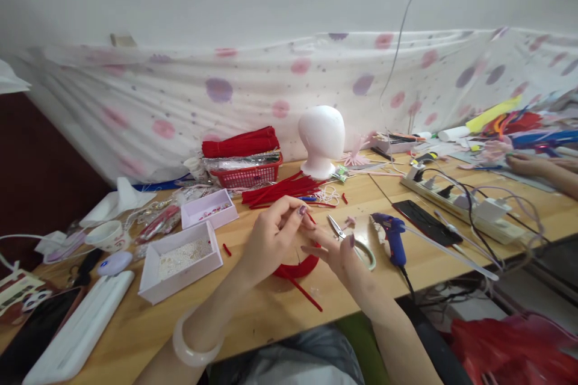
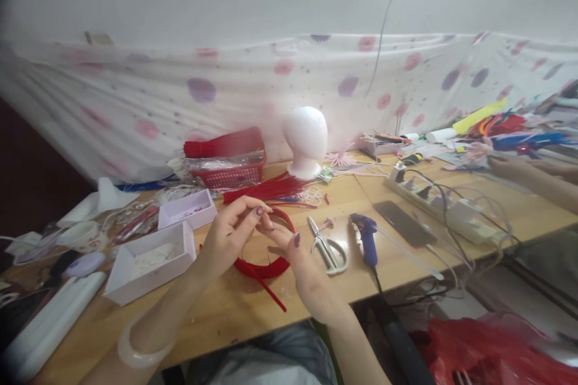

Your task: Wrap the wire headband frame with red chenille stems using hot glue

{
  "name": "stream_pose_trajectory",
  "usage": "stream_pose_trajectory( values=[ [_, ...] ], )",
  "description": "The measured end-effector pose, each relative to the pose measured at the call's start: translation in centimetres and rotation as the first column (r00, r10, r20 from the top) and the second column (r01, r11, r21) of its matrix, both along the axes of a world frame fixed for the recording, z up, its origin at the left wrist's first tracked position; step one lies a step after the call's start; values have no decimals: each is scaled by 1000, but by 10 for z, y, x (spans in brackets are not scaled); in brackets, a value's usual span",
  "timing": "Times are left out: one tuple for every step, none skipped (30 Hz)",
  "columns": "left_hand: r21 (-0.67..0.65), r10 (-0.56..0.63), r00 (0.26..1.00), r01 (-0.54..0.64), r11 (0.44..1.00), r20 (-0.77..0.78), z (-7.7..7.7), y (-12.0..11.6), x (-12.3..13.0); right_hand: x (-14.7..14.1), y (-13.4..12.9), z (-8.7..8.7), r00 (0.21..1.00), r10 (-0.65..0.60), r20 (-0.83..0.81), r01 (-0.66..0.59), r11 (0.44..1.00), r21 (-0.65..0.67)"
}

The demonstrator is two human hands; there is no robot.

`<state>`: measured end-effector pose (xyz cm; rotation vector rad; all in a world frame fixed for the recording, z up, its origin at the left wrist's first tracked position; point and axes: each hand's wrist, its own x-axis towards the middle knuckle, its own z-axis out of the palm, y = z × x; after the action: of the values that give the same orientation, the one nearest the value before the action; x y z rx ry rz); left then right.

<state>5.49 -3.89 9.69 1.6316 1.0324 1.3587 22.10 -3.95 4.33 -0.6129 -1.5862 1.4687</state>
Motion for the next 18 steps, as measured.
stream_pose_trajectory(
  values=[
    [-3, 22, 999, -22, 1000, 27, 1, 2, -1, 2, -3, 3, 996, -38, 80, 32, 996, 78],
    [-19, 40, 997, -39, 999, 69, 2, 4, -3, 5, -6, 5, 985, -93, 145, 69, 985, 160],
    [-52, 52, 990, -46, 998, 131, 2, 6, -5, 6, -8, 8, 972, -151, 182, 105, 966, 238],
    [-101, 60, 975, -39, 994, 213, 3, 8, -7, 8, -10, 10, 962, -206, 180, 144, 941, 305],
    [-163, 62, 946, -10, 987, 318, 3, 10, -9, 9, -12, 12, 956, -264, 127, 205, 912, 355],
    [-224, 66, 901, 35, 974, 429, 3, 12, -12, 11, -13, 14, 939, -342, 13, 311, 869, 385],
    [-272, 75, 845, 85, 959, 529, 2, 13, -15, 12, -14, 16, 883, -444, -155, 468, 796, 385],
    [-304, 86, 790, 131, 944, 607, 2, 14, -17, 14, -14, 19, 771, -539, -339, 635, 693, 342],
    [-323, 97, 744, 166, 932, 661, 1, 15, -19, 16, -15, 21, 612, -609, -504, 780, 571, 257],
    [-333, 105, 711, 189, 924, 696, 1, 16, -20, 18, -16, 24, 441, -642, -628, 880, 448, 160],
    [-339, 110, 692, 203, 919, 713, 1, 16, -21, 19, -16, 27, 304, -644, -702, 932, 353, 80],
    [-344, 115, 680, 212, 915, 724, 0, 16, -20, 20, -16, 29, 238, -640, -731, 952, 304, 44],
    [-351, 119, 665, 227, 909, 738, 1, 16, -19, 19, -15, 30, 260, -645, -718, 947, 316, 60],
    [-357, 121, 650, 244, 902, 750, 1, 15, -17, 16, -14, 30, 354, -658, -665, 917, 384, 108],
    [-362, 121, 638, 261, 895, 760, 1, 14, -14, 12, -13, 28, 487, -659, -573, 856, 489, 166],
    [-369, 120, 628, 282, 886, 769, 2, 13, -11, 5, -11, 25, 648, -620, -442, 748, 627, 216],
    [-375, 118, 616, 307, 875, 779, 2, 11, -7, -2, -10, 21, 790, -533, -304, 604, 761, 236],
    [-376, 112, 601, 334, 864, 791, 2, 9, -3, -11, -8, 16, 885, -423, -193, 460, 857, 232]
  ],
)
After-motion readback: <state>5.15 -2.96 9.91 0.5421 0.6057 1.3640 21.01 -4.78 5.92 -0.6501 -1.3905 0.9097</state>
